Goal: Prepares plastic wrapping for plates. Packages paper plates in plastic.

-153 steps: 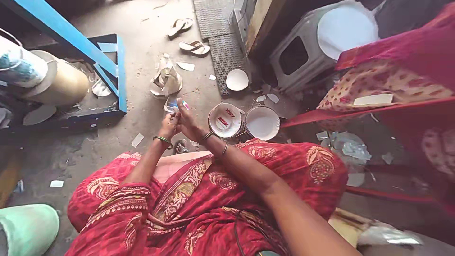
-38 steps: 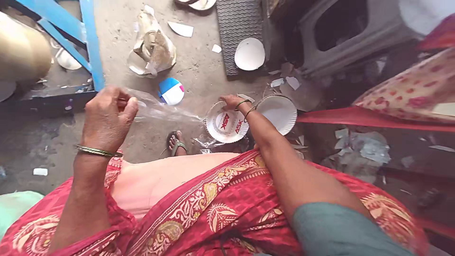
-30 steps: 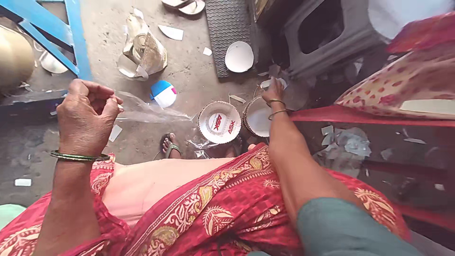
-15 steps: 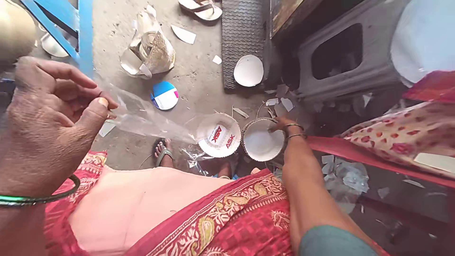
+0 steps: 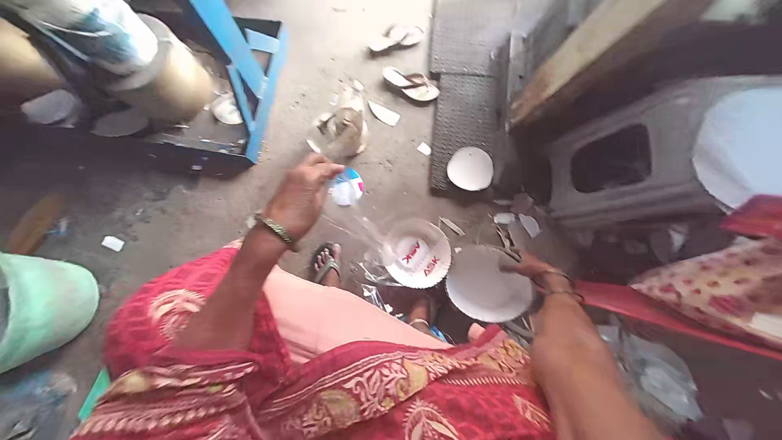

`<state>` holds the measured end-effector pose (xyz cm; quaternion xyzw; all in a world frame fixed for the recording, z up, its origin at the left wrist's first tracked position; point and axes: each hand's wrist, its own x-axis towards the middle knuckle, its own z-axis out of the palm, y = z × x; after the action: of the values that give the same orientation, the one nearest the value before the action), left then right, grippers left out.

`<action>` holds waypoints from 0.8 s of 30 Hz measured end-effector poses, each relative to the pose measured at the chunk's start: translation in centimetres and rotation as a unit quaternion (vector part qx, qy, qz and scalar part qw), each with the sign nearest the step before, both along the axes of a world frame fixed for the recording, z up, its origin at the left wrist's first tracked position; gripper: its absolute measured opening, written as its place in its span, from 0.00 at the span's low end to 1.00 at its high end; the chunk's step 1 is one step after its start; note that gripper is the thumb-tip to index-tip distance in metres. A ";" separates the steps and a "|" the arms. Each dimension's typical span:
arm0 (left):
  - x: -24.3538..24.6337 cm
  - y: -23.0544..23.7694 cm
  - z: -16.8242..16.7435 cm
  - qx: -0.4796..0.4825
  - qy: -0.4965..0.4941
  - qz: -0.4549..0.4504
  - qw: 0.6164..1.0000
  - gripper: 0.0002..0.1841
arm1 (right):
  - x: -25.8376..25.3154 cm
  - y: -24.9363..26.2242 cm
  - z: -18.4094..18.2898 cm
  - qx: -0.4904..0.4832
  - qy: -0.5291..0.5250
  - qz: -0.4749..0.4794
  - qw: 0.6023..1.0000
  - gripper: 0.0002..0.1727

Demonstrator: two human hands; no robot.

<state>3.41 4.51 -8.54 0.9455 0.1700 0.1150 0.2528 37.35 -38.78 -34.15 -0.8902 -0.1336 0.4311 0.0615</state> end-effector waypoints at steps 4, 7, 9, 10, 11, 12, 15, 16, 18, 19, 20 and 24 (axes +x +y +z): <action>0.3 -0.3 0.4 -0.057 -0.032 0.093 0.993 0.15 | -1.0 0.3 1.2 -0.069 -0.013 0.046 0.996 0.29; 0.8 -0.5 0.6 -0.097 -0.057 0.169 0.979 0.12 | -0.8 1.7 3.1 -0.097 -0.023 0.081 0.992 0.29; 0.7 -0.4 0.6 -0.107 -0.053 0.180 0.976 0.13 | -0.9 3.1 7.4 -0.069 -0.066 0.071 0.993 0.27; 0.5 -0.5 0.5 -0.105 -0.051 0.173 0.978 0.14 | -0.4 3.6 9.9 -0.047 -0.089 0.065 0.993 0.25; 0.3 -0.6 0.4 -0.100 -0.049 0.159 0.981 0.15 | 0.3 4.3 12.9 -0.033 -0.110 0.066 0.991 0.23; 0.1 -0.6 0.4 -0.095 -0.050 0.140 0.984 0.16 | 1.2 5.1 16.1 -0.025 -0.131 0.075 0.988 0.22; -0.1 0.0 0.4 -0.087 -0.011 0.088 0.992 0.24 | 3.7 6.0 23.2 0.082 -0.214 0.068 0.971 0.17; -0.1 0.1 0.7 -0.082 -0.010 0.064 0.995 0.25 | 2.8 6.5 26.2 0.148 -0.227 0.028 0.962 0.17; -0.6 -0.2 1.6 -0.070 -0.039 0.017 0.997 0.27 | -0.8 7.4 30.9 0.295 -0.224 -0.088 0.925 0.20; -1.0 -0.5 2.3 -0.067 -0.055 -0.002 0.996 0.28 | -2.6 7.8 32.2 0.357 -0.218 -0.145 0.896 0.23; -1.4 -0.8 3.3 -0.070 -0.065 -0.016 0.995 0.30 | -4.5 8.4 33.0 0.415 -0.207 -0.196 0.864 0.25; -4.1 -2.1 7.5 -0.091 -0.099 -0.063 0.989 0.35 | -10.5 10.7 34.7 0.618 -0.155 -0.247 0.730 0.29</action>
<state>-0.67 2.43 -1.02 0.9114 0.0937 0.1758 0.3601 26.82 -28.11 0.54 -0.7115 -0.1539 0.0788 0.6811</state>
